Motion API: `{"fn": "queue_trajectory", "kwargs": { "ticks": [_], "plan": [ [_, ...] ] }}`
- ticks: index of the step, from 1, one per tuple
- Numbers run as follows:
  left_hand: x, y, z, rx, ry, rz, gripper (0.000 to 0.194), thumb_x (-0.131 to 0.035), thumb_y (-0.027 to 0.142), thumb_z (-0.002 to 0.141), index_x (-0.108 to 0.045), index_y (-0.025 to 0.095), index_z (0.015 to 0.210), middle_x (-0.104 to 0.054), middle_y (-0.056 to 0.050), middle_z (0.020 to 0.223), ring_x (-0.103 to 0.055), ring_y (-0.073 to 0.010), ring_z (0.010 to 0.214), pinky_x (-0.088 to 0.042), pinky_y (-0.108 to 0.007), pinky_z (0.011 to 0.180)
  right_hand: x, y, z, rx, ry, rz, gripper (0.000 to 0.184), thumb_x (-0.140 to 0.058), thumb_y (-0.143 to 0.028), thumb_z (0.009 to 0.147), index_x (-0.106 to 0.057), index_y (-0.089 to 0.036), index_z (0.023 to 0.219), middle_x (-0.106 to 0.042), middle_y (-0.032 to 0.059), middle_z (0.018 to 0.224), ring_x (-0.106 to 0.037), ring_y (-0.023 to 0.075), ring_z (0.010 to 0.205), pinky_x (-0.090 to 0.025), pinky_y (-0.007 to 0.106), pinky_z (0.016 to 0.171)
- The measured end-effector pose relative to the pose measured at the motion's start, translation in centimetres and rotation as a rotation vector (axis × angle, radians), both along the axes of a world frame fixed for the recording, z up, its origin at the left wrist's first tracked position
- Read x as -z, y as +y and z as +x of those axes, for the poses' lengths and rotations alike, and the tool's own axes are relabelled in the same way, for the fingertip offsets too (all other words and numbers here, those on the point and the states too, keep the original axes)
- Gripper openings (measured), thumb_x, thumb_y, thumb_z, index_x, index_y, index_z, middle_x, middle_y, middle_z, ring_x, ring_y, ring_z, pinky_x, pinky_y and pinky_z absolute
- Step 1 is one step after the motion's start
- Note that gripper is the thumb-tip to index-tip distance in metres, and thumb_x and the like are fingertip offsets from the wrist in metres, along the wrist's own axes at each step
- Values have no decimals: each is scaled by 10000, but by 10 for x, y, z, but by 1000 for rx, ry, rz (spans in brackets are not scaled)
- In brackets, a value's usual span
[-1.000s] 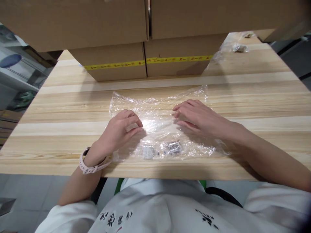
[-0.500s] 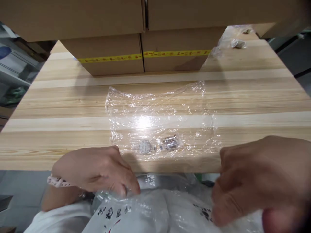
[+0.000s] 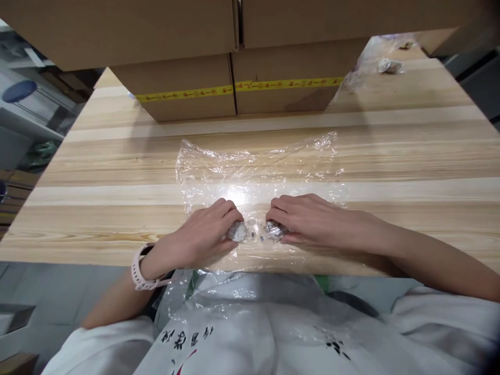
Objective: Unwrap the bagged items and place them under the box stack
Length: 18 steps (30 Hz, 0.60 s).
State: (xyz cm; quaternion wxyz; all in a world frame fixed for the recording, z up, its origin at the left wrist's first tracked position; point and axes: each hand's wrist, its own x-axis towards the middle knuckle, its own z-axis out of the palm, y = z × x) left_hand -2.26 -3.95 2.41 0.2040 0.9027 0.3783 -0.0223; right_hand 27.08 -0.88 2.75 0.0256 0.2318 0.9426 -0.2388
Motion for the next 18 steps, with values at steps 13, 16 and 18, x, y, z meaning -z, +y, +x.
{"fn": "queue_trajectory", "kwargs": {
  "ticks": [13, 16, 18],
  "plan": [
    [-25, 11, -2, -299, -681, -531, 361, -778, 357, 841, -572, 213, 1100, -734, -51, 979, -697, -205, 887, -536, -316, 763, -16, 34, 37, 96, -155, 72, 163, -616, -346, 970, -652, -213, 1058, -634, 74, 1003, -586, 255, 895, -363, 347, 734],
    [-37, 12, 13, -329, -1057, -798, 444, -821, 484, 825, -576, 222, 1086, -764, -61, 961, -737, -228, 893, -575, -335, 780, -18, 25, 12, 44, -96, 4, 188, -566, -327, 998, -629, -191, 1112, -626, 95, 1050, -574, 257, 942, -402, 359, 766],
    [-38, 16, 24, -367, -1153, -845, 463, -828, 519, 820, -594, 221, 1085, -774, -73, 993, -749, -234, 877, -593, -357, 792, -21, 21, -1, 28, -2, 27, 206, -539, -334, 1014, -621, -179, 1121, -625, 113, 1069, -555, 262, 967, -423, 374, 799]
  ]
}}
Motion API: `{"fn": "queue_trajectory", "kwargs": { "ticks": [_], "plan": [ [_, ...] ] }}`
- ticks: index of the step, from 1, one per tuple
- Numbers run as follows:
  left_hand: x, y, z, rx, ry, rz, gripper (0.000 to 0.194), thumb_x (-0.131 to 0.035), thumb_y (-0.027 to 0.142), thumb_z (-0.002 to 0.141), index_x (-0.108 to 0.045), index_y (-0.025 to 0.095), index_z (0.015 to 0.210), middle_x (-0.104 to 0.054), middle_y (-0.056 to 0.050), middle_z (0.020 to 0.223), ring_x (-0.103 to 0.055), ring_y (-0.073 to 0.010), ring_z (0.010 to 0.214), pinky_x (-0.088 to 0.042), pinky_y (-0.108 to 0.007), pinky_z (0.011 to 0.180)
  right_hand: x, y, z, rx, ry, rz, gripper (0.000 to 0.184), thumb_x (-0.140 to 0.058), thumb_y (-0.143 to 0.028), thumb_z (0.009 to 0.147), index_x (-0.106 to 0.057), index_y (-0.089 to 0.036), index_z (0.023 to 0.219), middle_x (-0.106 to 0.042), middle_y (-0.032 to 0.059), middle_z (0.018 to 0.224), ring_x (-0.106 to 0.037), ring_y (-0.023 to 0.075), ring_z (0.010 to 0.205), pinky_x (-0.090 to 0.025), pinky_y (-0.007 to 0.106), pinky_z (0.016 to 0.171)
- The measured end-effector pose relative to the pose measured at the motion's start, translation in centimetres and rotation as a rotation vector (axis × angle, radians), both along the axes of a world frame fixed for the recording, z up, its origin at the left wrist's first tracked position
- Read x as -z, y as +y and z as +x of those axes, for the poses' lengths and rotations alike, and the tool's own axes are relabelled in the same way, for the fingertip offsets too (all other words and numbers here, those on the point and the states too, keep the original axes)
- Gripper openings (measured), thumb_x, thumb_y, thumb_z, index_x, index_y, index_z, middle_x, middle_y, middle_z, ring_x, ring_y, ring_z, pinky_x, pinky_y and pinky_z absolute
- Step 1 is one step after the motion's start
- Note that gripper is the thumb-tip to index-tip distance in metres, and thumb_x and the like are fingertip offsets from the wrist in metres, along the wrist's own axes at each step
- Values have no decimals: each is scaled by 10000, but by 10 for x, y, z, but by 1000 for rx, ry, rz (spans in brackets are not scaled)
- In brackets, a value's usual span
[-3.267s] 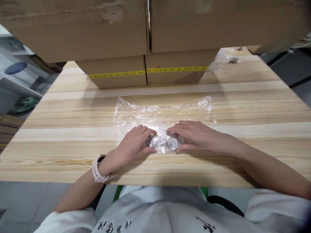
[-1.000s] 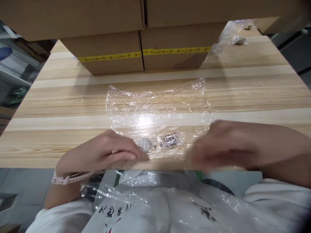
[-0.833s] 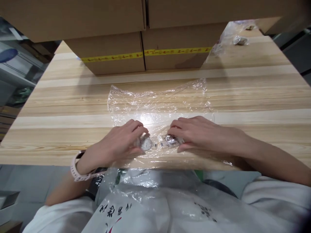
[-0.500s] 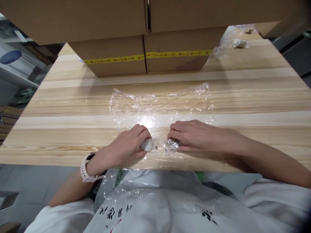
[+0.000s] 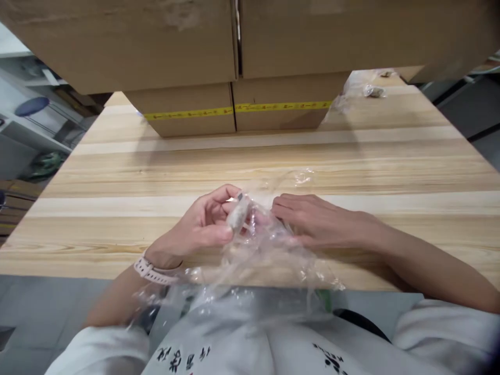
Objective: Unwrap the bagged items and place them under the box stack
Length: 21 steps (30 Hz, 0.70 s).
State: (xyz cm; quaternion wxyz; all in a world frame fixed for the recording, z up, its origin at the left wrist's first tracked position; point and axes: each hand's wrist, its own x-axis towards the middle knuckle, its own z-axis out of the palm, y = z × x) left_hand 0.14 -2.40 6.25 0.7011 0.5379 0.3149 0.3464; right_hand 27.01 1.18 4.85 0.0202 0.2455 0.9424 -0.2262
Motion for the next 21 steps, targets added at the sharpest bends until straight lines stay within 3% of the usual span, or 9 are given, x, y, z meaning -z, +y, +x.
{"fn": "queue_trajectory", "kwargs": {
  "ticks": [4, 9, 12, 14, 17, 21],
  "plan": [
    [16, 17, 8, -132, 119, 128, 446, -842, 420, 823, -625, 192, 1139, -775, -98, 1044, -754, -221, 893, -599, -329, 786, -4, 5, 6, 42, 85, 210, 196, -574, -307, 976, -643, -172, 1100, -631, 133, 1079, -537, 294, 1029, -432, 411, 876],
    [35, 37, -13, -327, 438, 310, 452, -799, 377, 838, -636, 162, 1201, -780, -94, 1001, -731, -174, 794, -590, -277, 699, -12, 28, 57, 288, -82, 335, 159, -623, -311, 920, -684, -192, 1007, -624, 106, 940, -567, 245, 759, -374, 337, 641],
    [34, 41, -22, -438, 648, 593, 411, -794, 327, 806, -679, 171, 1168, -775, -62, 960, -711, -171, 806, -603, -298, 752, -25, 32, 67, 433, 100, 451, 273, -653, -411, 929, -691, -222, 1122, -633, 97, 969, -577, 241, 734, -389, 351, 622],
    [34, 39, -20, -500, 726, 759, 399, -787, 267, 786, -697, 171, 1163, -772, -56, 986, -693, -158, 799, -600, -290, 753, -32, 28, 55, 476, 383, 427, 324, -683, -426, 936, -675, -263, 1216, -651, 77, 1017, -619, 244, 816, -467, 378, 699],
    [36, 34, -8, -446, 685, 782, 393, -779, 211, 793, -702, 163, 1176, -774, -65, 1026, -674, -138, 753, -582, -262, 684, -28, 16, 19, 403, 719, 236, 368, -740, -371, 926, -653, -297, 1276, -673, 45, 1069, -647, 222, 920, -536, 374, 804],
    [42, 27, 9, -304, 544, 642, 354, -789, 185, 802, -712, 167, 1148, -783, -86, 1069, -723, -181, 878, -577, -279, 733, 4, 7, -20, 220, 708, 194, 413, -748, -351, 938, -637, -238, 1320, -663, 81, 1104, -623, 236, 999, -548, 403, 856]
  ]
}}
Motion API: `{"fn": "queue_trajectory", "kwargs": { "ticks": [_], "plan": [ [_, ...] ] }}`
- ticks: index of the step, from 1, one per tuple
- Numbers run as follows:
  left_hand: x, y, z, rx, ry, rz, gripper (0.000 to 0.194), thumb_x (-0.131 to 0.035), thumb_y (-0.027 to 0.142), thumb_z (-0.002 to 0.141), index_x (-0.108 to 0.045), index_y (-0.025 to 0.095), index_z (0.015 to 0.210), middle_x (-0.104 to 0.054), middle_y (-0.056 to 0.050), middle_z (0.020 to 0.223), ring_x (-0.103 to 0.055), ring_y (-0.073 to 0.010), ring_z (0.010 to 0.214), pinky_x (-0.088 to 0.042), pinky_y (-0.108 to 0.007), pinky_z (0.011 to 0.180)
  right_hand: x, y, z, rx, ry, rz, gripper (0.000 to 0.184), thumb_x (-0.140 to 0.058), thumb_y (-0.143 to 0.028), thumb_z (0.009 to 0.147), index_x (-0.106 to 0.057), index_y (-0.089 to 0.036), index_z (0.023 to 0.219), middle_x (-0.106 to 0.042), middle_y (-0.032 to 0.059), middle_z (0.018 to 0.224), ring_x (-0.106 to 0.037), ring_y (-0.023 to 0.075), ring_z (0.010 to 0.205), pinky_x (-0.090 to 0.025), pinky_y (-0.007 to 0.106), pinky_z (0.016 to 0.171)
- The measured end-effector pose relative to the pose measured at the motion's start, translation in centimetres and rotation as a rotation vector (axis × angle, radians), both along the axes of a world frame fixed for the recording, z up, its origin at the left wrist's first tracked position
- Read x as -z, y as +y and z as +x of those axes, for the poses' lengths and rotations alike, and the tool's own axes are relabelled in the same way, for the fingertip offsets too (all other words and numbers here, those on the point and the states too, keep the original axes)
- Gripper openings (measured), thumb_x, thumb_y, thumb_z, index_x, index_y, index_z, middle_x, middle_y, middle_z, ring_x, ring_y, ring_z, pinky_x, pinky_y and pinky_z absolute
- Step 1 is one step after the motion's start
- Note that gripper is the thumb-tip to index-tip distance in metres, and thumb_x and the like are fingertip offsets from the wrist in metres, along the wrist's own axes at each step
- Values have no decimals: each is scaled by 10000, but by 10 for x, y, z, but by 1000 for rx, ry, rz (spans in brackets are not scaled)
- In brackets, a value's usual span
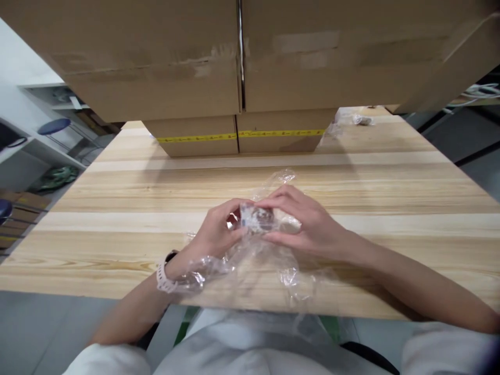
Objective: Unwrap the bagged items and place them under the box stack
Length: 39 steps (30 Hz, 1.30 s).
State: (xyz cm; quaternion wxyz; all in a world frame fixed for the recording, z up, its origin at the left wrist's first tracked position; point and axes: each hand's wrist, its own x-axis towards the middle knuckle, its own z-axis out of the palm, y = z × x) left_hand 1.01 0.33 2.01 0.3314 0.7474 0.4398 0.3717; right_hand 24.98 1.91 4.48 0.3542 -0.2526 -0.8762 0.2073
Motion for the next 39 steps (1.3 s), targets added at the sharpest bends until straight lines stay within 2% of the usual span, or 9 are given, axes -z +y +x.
{"fn": "queue_trajectory", "kwargs": {
  "ticks": [5, 9, 13, 21, 25, 28, 32, 36, 39],
  "plan": [
    [4, -2, 3, 18, -121, -116, 409, -820, 209, 796, -678, 181, 1179, -773, -81, 1071, -734, -201, 920, -563, -296, 784, 29, -2, -8, 3, -14, -46, 385, -744, -381, 941, -685, -223, 1286, -633, 107, 1142, -578, 256, 1103, -530, 470, 954],
    [6, -4, 4, 68, -199, -139, 549, -830, 229, 807, -599, 201, 1305, -746, -73, 1062, -717, -182, 882, -551, -283, 768, 26, -4, -8, -19, 55, -384, 358, -787, -339, 901, -701, -291, 1245, -535, 91, 1465, -547, 263, 1310, -489, 489, 1073],
    [6, -7, 4, 72, -235, -170, 655, -808, 227, 835, -522, 225, 1425, -724, -74, 1090, -696, -167, 905, -541, -270, 784, 20, -4, -10, -75, 148, -686, 356, -803, -291, 854, -710, -296, 1198, -693, 40, 1270, -664, 219, 1067, -549, 421, 928],
    [-3, -13, -6, 190, 30, -269, 880, -883, 357, 767, -445, 287, 1527, -521, -151, 1524, -501, -338, 1374, -435, -513, 1122, 1, 13, 16, 92, 475, -597, 330, -807, -298, 876, -703, -276, 1189, -709, 41, 1206, -689, 187, 1038, -573, 344, 895],
    [10, -15, 1, 207, 229, -152, 179, -723, 217, 831, -704, 225, 1009, -706, -106, 1170, -583, -326, 1163, -444, -525, 1034, -11, 14, 33, -122, 290, -708, 605, -829, -288, 856, -586, -320, 1409, -711, 33, 1219, -716, 181, 997, -591, 332, 852],
    [16, -15, 7, 40, -79, -306, 27, -616, 181, 865, -625, 206, 865, -685, -40, 869, -624, -209, 846, -503, -373, 808, -10, 8, 30, -246, -9, -779, 589, -819, -308, 863, -607, -306, 1412, -721, 39, 1238, -703, 211, 1104, -560, 372, 961],
    [13, -14, 12, -32, -580, -686, 290, -819, 258, 756, -559, 207, 874, -632, 29, 727, -566, -114, 593, -441, -230, 562, 3, -2, 13, -237, -90, -789, 397, -733, -276, 922, -651, -270, 1311, -688, 57, 1307, -656, 222, 1200, -518, 419, 1037],
    [11, -14, 12, -74, -737, -817, 367, -880, 261, 710, -565, 209, 892, -641, 41, 713, -567, -92, 548, -442, -202, 523, 22, -7, 3, -156, -35, -630, 302, -712, -337, 945, -662, -266, 1234, -564, 90, 1411, -550, 248, 1324, -439, 509, 1136],
    [13, -15, 10, -67, -701, -780, 290, -854, 189, 704, -616, 193, 870, -666, 24, 771, -605, -98, 614, -482, -206, 572, 34, -7, 1, -82, 11, -669, 564, -757, -424, 907, -565, -308, 1425, -360, 113, 1619, -423, 298, 1463, -419, 533, 1161]
  ]
}}
